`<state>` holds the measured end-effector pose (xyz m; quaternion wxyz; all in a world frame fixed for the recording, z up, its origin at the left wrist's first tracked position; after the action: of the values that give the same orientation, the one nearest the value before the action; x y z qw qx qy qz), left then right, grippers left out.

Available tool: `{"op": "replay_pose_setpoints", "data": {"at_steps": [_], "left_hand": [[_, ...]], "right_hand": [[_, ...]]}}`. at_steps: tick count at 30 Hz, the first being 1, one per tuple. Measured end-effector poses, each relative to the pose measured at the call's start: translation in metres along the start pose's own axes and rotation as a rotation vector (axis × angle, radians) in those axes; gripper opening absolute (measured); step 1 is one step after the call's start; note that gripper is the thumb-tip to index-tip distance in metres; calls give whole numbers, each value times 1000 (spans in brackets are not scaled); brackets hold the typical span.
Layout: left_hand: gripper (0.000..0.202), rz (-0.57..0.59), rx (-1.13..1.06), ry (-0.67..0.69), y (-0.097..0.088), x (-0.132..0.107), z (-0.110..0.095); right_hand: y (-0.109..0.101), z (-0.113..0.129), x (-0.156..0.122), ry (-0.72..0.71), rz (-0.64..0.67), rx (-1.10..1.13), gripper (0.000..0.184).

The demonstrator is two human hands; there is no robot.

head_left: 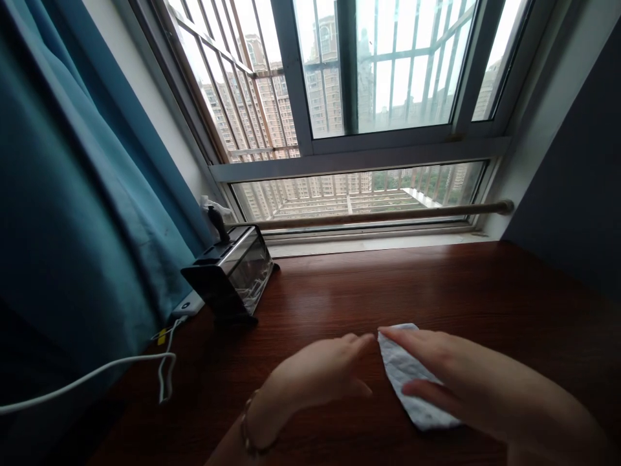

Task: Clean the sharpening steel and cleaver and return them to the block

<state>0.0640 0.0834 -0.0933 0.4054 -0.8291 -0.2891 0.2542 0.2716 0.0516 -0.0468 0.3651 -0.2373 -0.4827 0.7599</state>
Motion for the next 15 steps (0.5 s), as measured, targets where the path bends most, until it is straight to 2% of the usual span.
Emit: {"op": "replay_pose_setpoints", "data": {"at_steps": [2, 4, 6, 9, 11, 13, 15], "left_hand": [[77, -221, 4, -92, -33, -15, 22], [68, -505, 30, -192, -64, -32, 48], [60, -831, 149, -299, -90, -50, 75], [62, -1230, 303, -485, -113, -75, 114], [78, -1354, 287, -644, -118, -86, 139], [97, -1357, 235, -826, -120, -94, 165], [108, -1323, 168, -946, -119, -98, 191]], "right_hand": [[1, -13, 13, 81, -40, -77, 52], [7, -20, 33, 162, -25, -136, 46], [18, -23, 56, 257, 63, -188, 37], [40, -26, 85, 334, 249, -208, 33], [52, -28, 96, 312, 294, -207, 32], [59, -30, 101, 297, 287, -211, 32], [63, -32, 102, 287, 266, -216, 30]]}}
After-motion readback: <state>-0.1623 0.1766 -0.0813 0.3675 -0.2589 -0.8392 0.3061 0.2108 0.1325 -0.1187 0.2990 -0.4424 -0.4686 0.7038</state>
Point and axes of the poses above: each hand's wrist, its own x-axis towards the middle knuckle, its own y-axis out of the palm, z = x × y, the point moved 2 cm from there along x, towards the middle knuckle, and after that the axes turned 5 degrees about -x, right-handed, at the moved point
